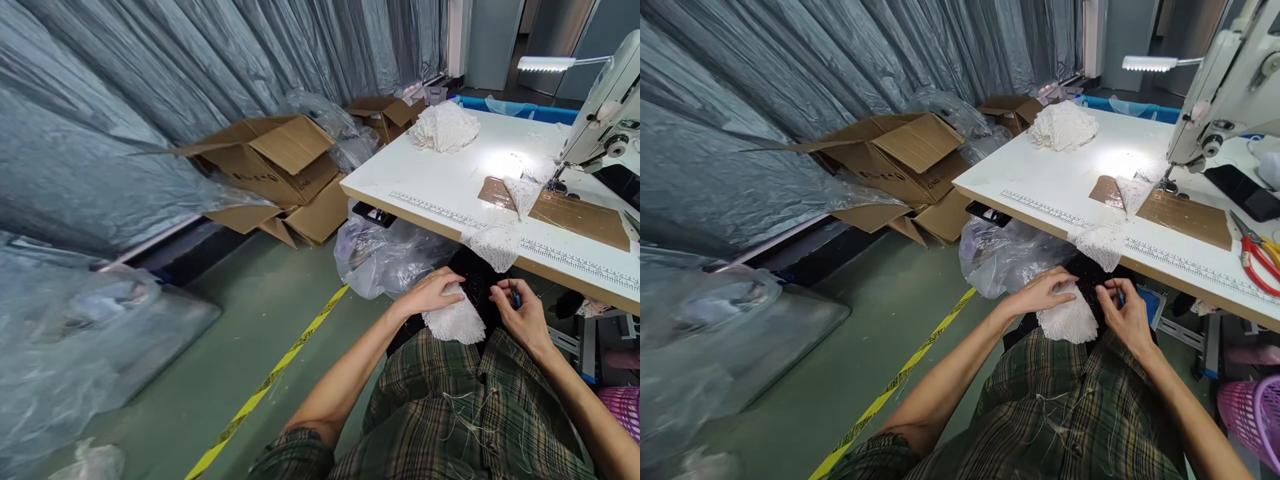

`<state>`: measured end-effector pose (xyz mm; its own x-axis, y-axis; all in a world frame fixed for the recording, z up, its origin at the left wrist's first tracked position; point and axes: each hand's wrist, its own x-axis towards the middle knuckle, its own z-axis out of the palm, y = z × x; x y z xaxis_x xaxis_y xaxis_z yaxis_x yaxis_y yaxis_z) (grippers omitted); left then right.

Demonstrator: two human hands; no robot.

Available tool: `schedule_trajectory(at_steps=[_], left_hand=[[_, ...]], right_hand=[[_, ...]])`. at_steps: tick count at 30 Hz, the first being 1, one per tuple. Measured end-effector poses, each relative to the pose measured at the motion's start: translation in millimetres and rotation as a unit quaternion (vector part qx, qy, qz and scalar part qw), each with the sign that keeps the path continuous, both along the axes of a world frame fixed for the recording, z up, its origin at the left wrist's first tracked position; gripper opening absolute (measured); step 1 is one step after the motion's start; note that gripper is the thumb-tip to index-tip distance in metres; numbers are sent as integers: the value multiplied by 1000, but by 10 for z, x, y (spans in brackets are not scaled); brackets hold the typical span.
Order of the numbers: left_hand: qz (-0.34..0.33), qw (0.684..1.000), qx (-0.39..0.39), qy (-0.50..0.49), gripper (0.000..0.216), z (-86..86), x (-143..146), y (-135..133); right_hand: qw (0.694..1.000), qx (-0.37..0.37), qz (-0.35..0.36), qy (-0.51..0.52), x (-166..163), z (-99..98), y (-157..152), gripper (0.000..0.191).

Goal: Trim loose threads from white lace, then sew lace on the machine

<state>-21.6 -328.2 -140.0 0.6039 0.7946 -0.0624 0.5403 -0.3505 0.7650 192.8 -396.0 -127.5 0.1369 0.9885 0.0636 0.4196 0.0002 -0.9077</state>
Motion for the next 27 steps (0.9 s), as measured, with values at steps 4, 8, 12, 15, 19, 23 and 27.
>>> schedule_trajectory(at_steps=[4,8,12,15,19,23,27], left_hand=[[-22,999,26,11,39,-107,-14,-13],[5,995,2,-96,38,-55,38,-17],[37,959,-136,-247,66,34,123,-8],[37,896,-274,-349,85,70,193,-17],[-11,809,-392,-437,94,120,248,-31],[-37,815,-395,-423,84,208,221,-34],[4,869,-367,-333,68,278,165,-45]], right_hand=[[995,7,-65,80,-10,107,160,70],[991,34,-70,110,-86,195,229,62],[994,69,-31,80,-161,237,137,54],[992,99,75,36,-201,266,-30,45],[956,107,272,-18,-225,311,-294,37],[906,64,410,-84,-174,342,-440,26],[942,21,328,-69,-43,344,-369,17]])
